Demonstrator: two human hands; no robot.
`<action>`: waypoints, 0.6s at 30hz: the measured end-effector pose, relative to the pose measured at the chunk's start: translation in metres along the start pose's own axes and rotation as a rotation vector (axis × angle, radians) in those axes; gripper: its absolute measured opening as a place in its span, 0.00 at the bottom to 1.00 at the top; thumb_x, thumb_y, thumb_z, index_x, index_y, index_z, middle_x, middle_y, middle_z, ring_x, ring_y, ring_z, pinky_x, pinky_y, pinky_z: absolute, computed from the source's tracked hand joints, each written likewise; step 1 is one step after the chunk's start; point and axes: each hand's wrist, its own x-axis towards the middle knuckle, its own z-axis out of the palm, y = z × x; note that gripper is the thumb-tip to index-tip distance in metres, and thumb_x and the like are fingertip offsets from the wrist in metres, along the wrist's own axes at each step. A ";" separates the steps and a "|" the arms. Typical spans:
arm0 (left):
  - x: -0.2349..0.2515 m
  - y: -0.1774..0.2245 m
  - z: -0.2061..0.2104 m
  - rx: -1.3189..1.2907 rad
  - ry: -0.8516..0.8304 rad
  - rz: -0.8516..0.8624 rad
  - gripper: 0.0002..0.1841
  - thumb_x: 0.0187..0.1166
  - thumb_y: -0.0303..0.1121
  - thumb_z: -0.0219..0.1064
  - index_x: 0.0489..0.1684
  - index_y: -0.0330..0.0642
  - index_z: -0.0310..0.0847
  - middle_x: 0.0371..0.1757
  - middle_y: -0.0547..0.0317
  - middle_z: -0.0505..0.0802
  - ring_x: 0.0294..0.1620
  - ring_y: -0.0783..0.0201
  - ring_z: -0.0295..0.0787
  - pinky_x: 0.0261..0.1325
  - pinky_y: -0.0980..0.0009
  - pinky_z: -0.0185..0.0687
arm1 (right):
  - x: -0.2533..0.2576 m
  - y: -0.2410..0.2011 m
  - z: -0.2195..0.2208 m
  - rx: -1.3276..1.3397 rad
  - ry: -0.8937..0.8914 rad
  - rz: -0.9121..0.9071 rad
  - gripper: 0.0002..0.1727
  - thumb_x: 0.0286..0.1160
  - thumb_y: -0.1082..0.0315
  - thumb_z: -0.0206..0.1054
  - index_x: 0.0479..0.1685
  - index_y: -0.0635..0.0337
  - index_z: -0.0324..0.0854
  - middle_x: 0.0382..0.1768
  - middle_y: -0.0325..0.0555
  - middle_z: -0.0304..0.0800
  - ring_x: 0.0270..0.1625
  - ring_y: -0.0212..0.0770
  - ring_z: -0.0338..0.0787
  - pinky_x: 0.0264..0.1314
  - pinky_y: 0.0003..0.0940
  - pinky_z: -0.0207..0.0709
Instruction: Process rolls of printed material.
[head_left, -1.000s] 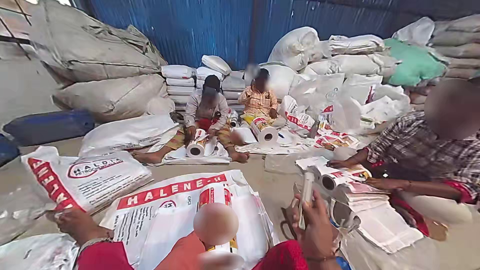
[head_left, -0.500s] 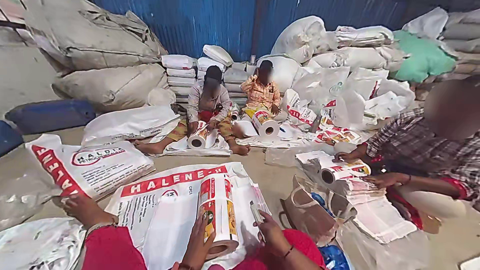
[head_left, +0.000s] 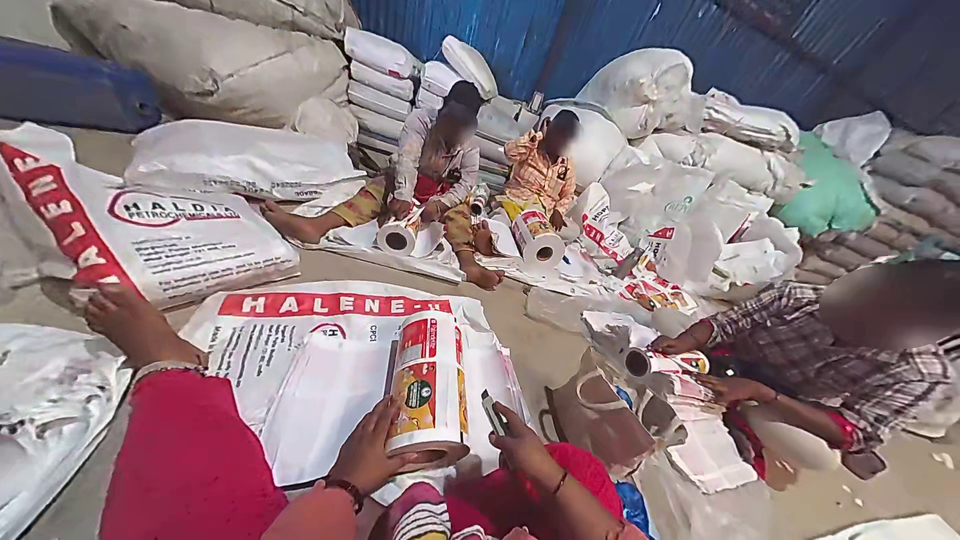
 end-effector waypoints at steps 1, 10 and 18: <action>0.001 -0.002 0.001 -0.006 -0.009 -0.005 0.62 0.51 0.62 0.87 0.93 0.49 0.58 0.94 0.48 0.64 0.88 0.44 0.68 0.84 0.47 0.70 | 0.001 -0.006 -0.002 0.007 0.004 0.004 0.42 0.82 0.68 0.65 0.96 0.47 0.50 0.53 0.56 0.86 0.22 0.37 0.80 0.26 0.36 0.78; 0.006 -0.008 -0.005 -0.116 -0.084 -0.014 0.66 0.49 0.66 0.86 0.95 0.50 0.54 0.95 0.44 0.59 0.92 0.41 0.59 0.88 0.41 0.62 | -0.003 -0.065 -0.010 0.832 -0.061 -0.228 0.27 0.89 0.62 0.44 0.86 0.53 0.59 0.51 0.48 0.88 0.21 0.28 0.78 0.18 0.20 0.71; 0.011 -0.017 -0.006 -0.244 -0.085 0.050 0.68 0.43 0.60 0.92 0.94 0.52 0.55 0.91 0.33 0.64 0.86 0.32 0.67 0.82 0.33 0.67 | -0.003 -0.092 -0.035 0.720 -0.005 -0.400 0.22 0.94 0.59 0.40 0.79 0.43 0.69 0.48 0.38 0.88 0.19 0.24 0.75 0.18 0.15 0.70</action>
